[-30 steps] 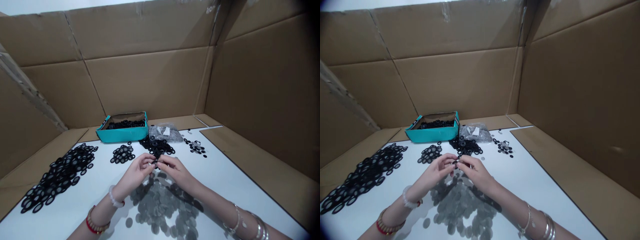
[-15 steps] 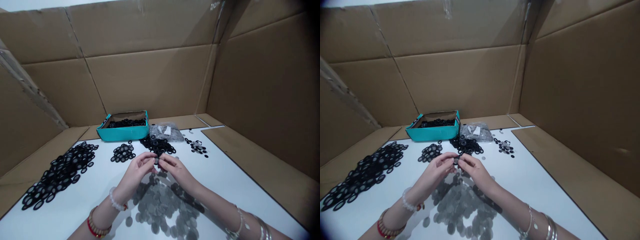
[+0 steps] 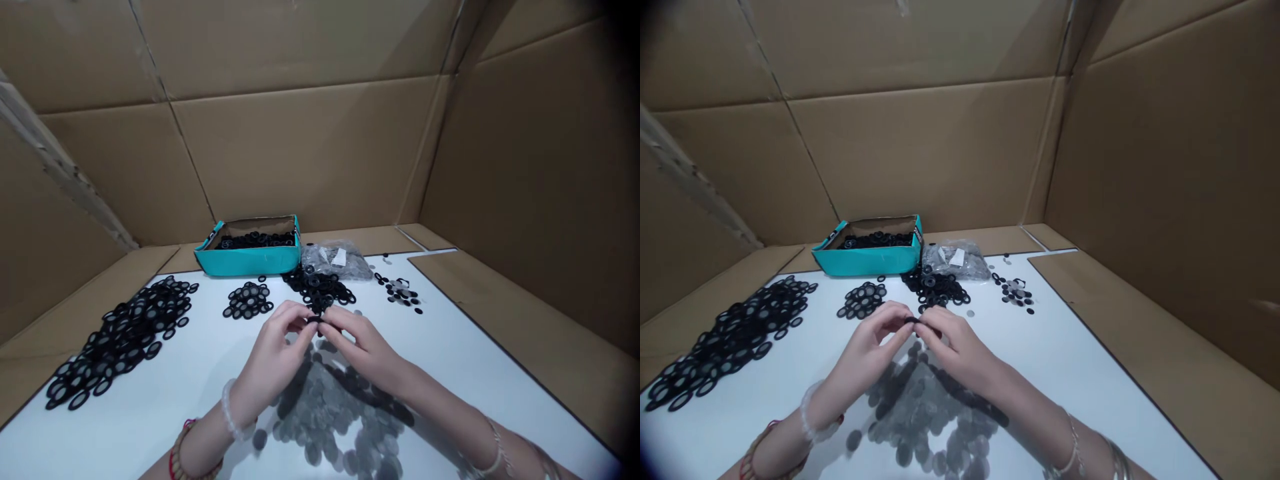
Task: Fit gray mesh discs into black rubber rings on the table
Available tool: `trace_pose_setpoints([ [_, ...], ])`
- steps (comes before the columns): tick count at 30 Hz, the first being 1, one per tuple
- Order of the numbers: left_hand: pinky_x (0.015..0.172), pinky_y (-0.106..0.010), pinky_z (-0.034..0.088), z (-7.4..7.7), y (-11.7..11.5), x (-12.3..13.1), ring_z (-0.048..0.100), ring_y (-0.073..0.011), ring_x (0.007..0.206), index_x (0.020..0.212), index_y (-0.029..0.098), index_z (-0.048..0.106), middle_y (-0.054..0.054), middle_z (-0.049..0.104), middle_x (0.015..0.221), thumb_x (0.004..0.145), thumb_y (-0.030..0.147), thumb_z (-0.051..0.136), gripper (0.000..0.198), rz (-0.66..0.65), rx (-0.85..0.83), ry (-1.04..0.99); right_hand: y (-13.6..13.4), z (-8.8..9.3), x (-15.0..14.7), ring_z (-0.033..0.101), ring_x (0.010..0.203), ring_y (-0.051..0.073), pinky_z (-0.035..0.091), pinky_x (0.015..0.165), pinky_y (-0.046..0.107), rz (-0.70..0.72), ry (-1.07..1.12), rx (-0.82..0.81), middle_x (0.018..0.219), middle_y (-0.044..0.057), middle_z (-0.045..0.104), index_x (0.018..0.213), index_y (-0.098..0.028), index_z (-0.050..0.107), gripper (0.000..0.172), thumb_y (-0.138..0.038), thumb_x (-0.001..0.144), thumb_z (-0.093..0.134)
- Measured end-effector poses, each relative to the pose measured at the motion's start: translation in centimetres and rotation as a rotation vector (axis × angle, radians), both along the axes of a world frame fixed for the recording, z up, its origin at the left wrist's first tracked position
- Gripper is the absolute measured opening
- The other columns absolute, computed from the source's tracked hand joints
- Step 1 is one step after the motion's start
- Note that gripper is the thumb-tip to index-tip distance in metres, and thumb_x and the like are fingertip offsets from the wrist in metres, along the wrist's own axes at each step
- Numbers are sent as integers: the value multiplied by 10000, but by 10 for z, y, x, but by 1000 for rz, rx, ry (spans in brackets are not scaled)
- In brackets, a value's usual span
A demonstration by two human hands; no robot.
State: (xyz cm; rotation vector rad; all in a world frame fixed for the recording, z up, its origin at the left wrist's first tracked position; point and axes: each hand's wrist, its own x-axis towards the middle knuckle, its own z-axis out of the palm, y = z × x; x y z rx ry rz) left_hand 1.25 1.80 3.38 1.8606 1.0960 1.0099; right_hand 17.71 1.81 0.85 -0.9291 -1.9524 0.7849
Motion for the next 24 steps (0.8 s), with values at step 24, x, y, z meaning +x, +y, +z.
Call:
trace_pose_setpoints([
  [24, 585, -181, 406, 12, 2, 1, 500, -66, 612, 940, 162, 528, 12, 560, 793, 723, 250, 665, 272, 49, -409, -292, -3, 4, -2, 405, 642, 119, 314, 590, 222, -2, 167, -242, 662, -27, 418, 663, -181, 449, 302, -331, 923, 412],
])
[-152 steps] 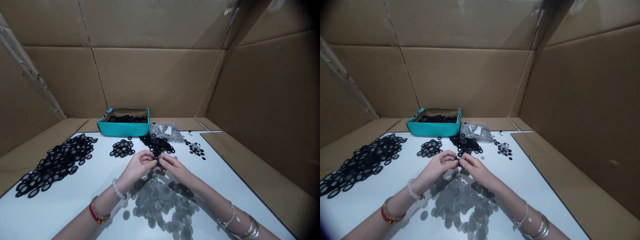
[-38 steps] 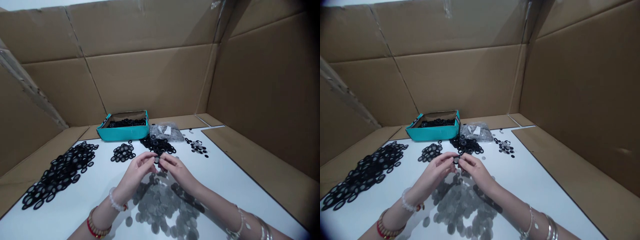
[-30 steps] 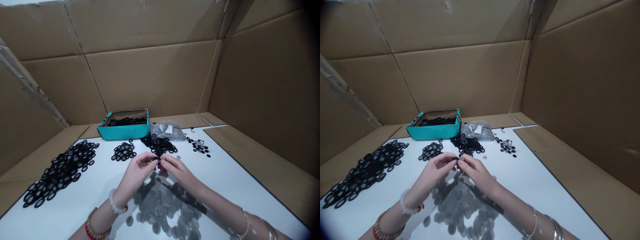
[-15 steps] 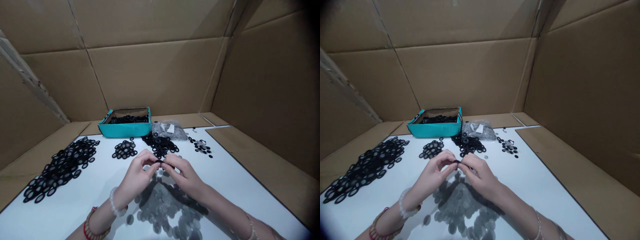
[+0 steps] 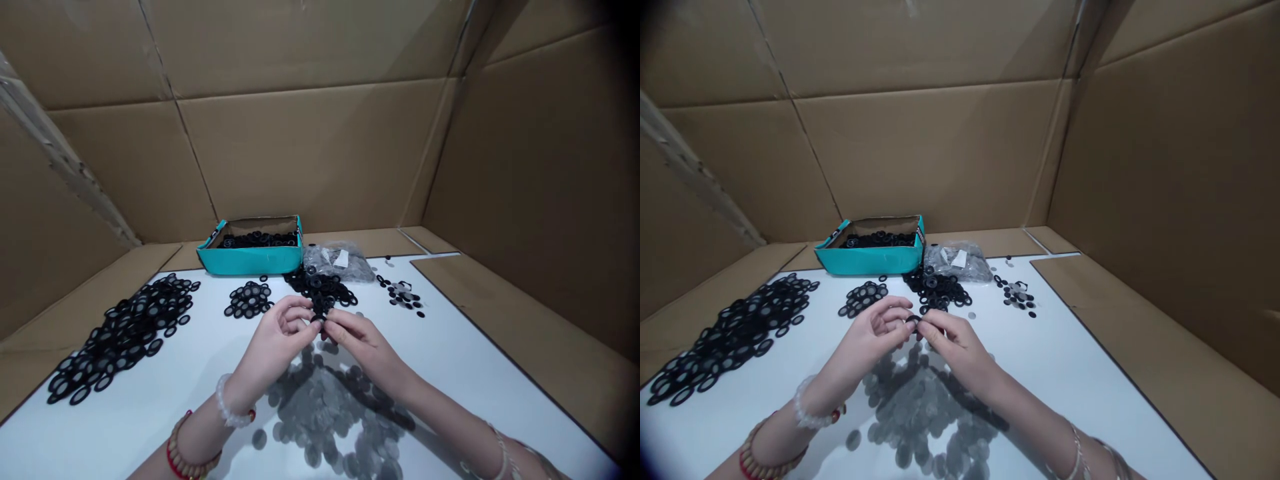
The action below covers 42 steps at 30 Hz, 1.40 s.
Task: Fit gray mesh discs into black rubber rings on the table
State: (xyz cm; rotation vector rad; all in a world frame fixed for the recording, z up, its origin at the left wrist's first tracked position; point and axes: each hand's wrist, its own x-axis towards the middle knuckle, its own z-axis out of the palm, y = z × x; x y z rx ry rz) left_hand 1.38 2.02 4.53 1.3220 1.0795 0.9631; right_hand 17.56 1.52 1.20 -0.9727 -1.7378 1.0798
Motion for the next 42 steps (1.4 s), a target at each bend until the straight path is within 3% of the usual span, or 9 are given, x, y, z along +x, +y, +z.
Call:
trace_pose_setpoints([
  [11, 492, -199, 370, 2, 2, -1, 471, -61, 511, 922, 155, 543, -14, 595, 801, 690, 283, 688, 302, -22, -23, 0, 1, -3, -2, 353, 580, 114, 271, 536, 236, 21, 4, -21, 612, -33, 371, 618, -182, 407, 355, -384, 909, 427],
  [17, 599, -229, 402, 10, 1, -5, 525, -112, 613, 931, 155, 589, 10, 580, 674, 769, 307, 611, 223, -113, -33, -47, 1, -4, -2, 381, 638, 124, 302, 606, 247, 98, 166, -167, 664, -24, 409, 695, -185, 442, 333, -416, 927, 380],
  [20, 620, -232, 398, 10, 0, -7, 526, -118, 650, 951, 158, 606, 1, 583, 718, 794, 300, 587, 213, -138, -31, -63, 2, -9, -2, 389, 648, 127, 315, 621, 256, 119, 266, -222, 678, -21, 425, 716, -190, 434, 340, -452, 923, 369],
  [27, 616, -239, 401, 12, -3, -6, 534, -135, 666, 956, 156, 612, -13, 592, 699, 785, 294, 603, 220, -159, -65, -62, -1, -1, 0, 416, 651, 133, 348, 634, 258, 42, 141, -167, 664, -13, 434, 675, -189, 426, 367, -455, 923, 369],
  [35, 604, -224, 408, 11, -5, -5, 534, -123, 654, 931, 156, 610, -16, 595, 733, 793, 263, 599, 175, -138, -78, -53, 0, -7, -1, 400, 612, 144, 358, 615, 287, 64, 226, -166, 641, -2, 440, 740, -186, 483, 448, -496, 938, 227],
  [38, 639, -239, 433, 9, -4, -5, 550, -132, 682, 894, 174, 620, -20, 610, 771, 795, 247, 600, 125, -107, 80, -13, 0, -3, 1, 415, 638, 147, 372, 632, 283, 90, 208, -149, 667, 3, 450, 729, -185, 487, 387, -466, 927, 309],
  [42, 794, -285, 435, 10, -4, -10, 564, -184, 864, 789, 181, 655, -54, 618, 879, 800, 187, 596, 61, -95, 504, 95, -1, 10, 6, 446, 664, 133, 375, 631, 253, 78, 220, -115, 710, -5, 471, 807, -186, 524, 214, -389, 871, 501],
])
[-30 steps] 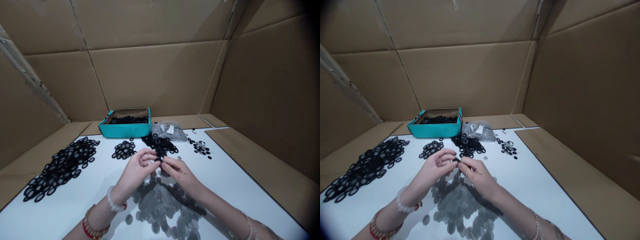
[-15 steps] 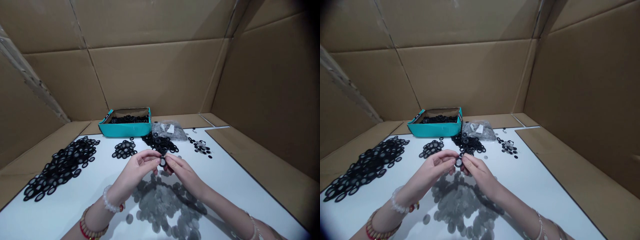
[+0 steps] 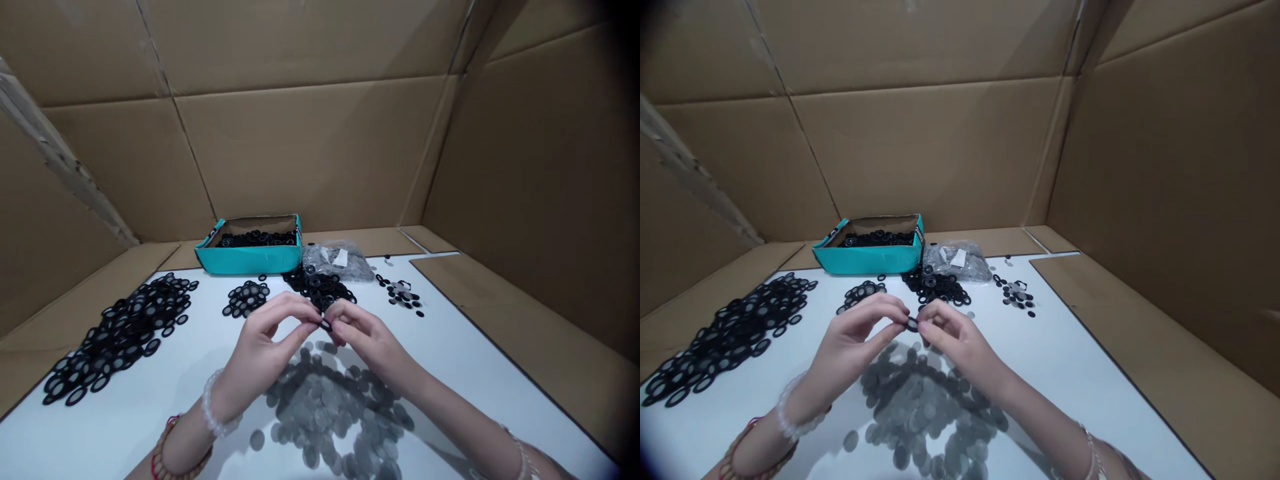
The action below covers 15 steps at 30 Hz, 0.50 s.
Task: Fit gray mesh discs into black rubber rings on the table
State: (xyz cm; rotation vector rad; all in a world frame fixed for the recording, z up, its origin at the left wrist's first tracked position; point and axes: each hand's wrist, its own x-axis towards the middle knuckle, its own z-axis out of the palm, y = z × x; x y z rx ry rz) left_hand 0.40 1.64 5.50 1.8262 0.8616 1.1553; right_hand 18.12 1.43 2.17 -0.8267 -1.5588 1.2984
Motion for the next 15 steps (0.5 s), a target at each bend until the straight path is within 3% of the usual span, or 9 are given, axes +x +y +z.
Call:
trace_pose_setpoints([
  [2, 843, -299, 423, 1, 0, -3, 552, -201, 933, 781, 181, 663, -67, 613, 921, 811, 171, 578, 91, -20, 79, 30, 0, 4, 2, 455, 646, 124, 376, 611, 242, -33, 27, -1, 709, -9, 484, 815, -189, 533, 187, -372, 846, 548],
  [4, 835, -294, 432, 3, -1, -4, 553, -200, 941, 820, 182, 656, -69, 609, 948, 828, 172, 551, 106, -30, 52, 18, 0, 7, 4, 457, 615, 120, 374, 585, 237, -46, 39, -25, 667, -15, 482, 774, -184, 533, 199, -371, 835, 565],
  [8, 734, -252, 468, 6, -4, -2, 578, -165, 823, 924, 185, 612, -45, 606, 907, 844, 213, 529, 118, -23, -138, -43, -1, 7, 4, 431, 549, 109, 346, 530, 233, -38, 55, -70, 584, -32, 456, 726, -174, 524, 235, -379, 831, 568],
  [15, 694, -214, 464, 5, -3, 3, 594, -125, 730, 911, 180, 584, -2, 615, 790, 809, 230, 592, 114, -93, -379, -127, -1, 5, 1, 428, 544, 100, 334, 533, 228, -5, 72, -91, 574, -38, 462, 710, -172, 521, 240, -371, 839, 559],
])
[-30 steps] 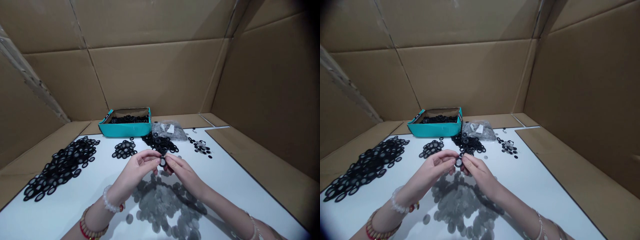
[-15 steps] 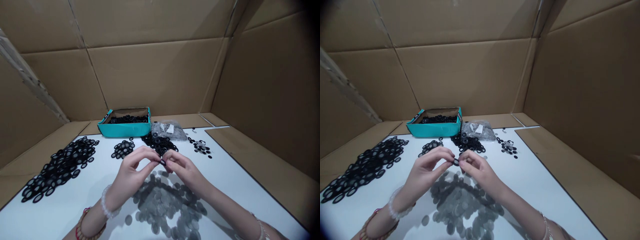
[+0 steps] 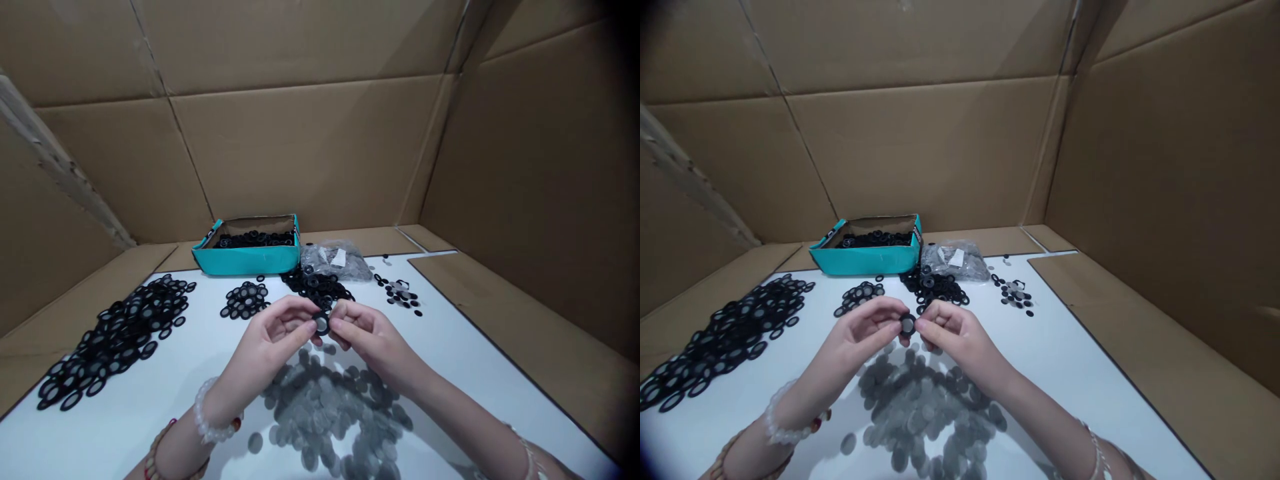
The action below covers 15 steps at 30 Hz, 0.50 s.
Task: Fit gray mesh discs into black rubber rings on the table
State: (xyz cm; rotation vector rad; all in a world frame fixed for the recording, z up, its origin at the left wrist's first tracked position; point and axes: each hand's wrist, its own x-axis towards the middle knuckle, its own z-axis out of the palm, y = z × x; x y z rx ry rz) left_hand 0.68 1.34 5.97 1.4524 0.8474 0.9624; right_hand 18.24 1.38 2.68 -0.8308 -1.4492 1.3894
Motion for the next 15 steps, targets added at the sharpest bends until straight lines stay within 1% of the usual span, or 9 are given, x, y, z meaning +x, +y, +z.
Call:
trace_pose_setpoints([
  [3, 677, -200, 458, -2, 1, 2, 583, -112, 722, 887, 177, 580, 5, 606, 790, 781, 215, 626, 122, 49, -51, -20, 0, 1, -1, 446, 588, 108, 354, 559, 230, 11, -28, 46, 628, -32, 472, 771, -180, 523, 201, -365, 829, 572],
  [5, 679, -188, 451, -2, 1, 3, 569, -105, 741, 861, 178, 589, 7, 600, 814, 766, 207, 643, 113, 93, -50, -14, 1, 2, -1, 457, 624, 116, 364, 578, 233, -23, -74, 95, 673, -25, 476, 795, -184, 524, 178, -350, 820, 586],
  [7, 688, -181, 444, -1, 1, 3, 558, -102, 765, 833, 178, 600, 8, 594, 836, 759, 207, 650, 94, 114, -27, -3, 1, 2, -2, 464, 636, 120, 371, 586, 237, -62, -120, 128, 686, -22, 476, 780, -184, 526, 166, -334, 821, 584],
  [9, 693, -184, 440, -1, 1, 3, 556, -102, 767, 837, 176, 602, 6, 593, 840, 763, 214, 646, 94, 110, -27, 8, 1, 2, -2, 468, 631, 123, 377, 586, 240, -66, -155, 137, 680, -20, 479, 769, -184, 524, 159, -324, 833, 566],
  [13, 654, -195, 438, -2, 2, 2, 556, -91, 686, 916, 168, 561, 7, 592, 788, 783, 231, 624, 160, 70, -148, 2, -1, 3, -2, 475, 667, 130, 388, 611, 241, -38, -223, 181, 723, -8, 495, 784, -188, 515, 129, -290, 863, 522],
  [15, 630, -186, 431, -3, 3, 2, 542, -83, 667, 912, 160, 546, 11, 580, 771, 771, 226, 635, 180, 83, -174, -7, -3, 4, -2, 476, 679, 131, 385, 626, 242, -31, -285, 228, 734, -6, 502, 780, -189, 513, 126, -275, 873, 507],
])
